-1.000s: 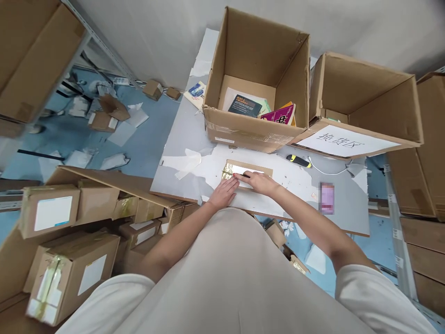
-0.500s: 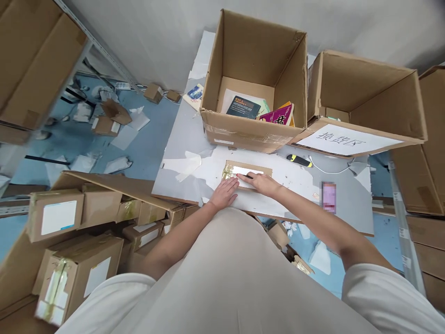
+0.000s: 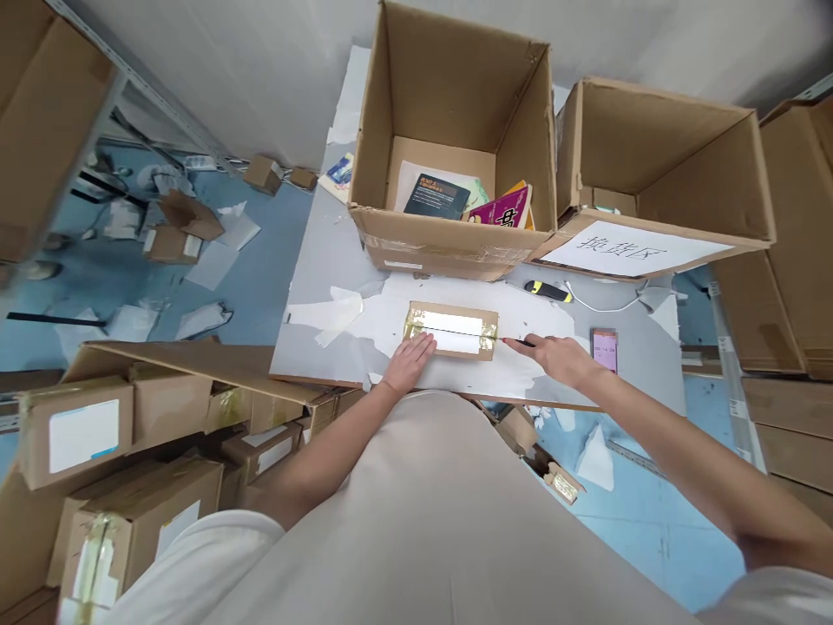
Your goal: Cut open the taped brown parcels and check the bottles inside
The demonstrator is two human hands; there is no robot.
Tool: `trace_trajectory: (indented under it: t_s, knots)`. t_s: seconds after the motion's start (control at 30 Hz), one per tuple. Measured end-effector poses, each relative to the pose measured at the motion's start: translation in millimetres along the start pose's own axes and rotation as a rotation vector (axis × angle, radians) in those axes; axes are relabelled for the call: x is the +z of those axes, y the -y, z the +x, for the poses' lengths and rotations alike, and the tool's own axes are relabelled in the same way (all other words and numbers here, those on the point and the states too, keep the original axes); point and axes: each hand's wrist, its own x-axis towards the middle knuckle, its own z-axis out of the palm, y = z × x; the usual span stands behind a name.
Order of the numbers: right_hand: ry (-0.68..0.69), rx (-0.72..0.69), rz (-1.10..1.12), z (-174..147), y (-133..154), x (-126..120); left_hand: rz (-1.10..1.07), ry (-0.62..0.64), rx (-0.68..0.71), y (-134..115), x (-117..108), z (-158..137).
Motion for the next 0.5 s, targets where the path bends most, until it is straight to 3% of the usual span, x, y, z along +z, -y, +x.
trace_trajectory:
  t_s: [0.1,0.2,0.37,0.5]
  knots:
    - [-0.072,0.016,0.016,-18,-12,17,-0.003,-0.012,-0.024,-1,0,2]
    - [-0.185,0.042,0.183,-38,-22,43,0.015,0.031,-0.045,-5,-7,6]
    - [-0.421,0.251,0.967,-50,-7,93,0.032,0.129,-0.076,-9,-30,25]
    - [-0.432,0.425,1.559,-20,34,107,0.069,0.200,-0.082,-3,-49,50]
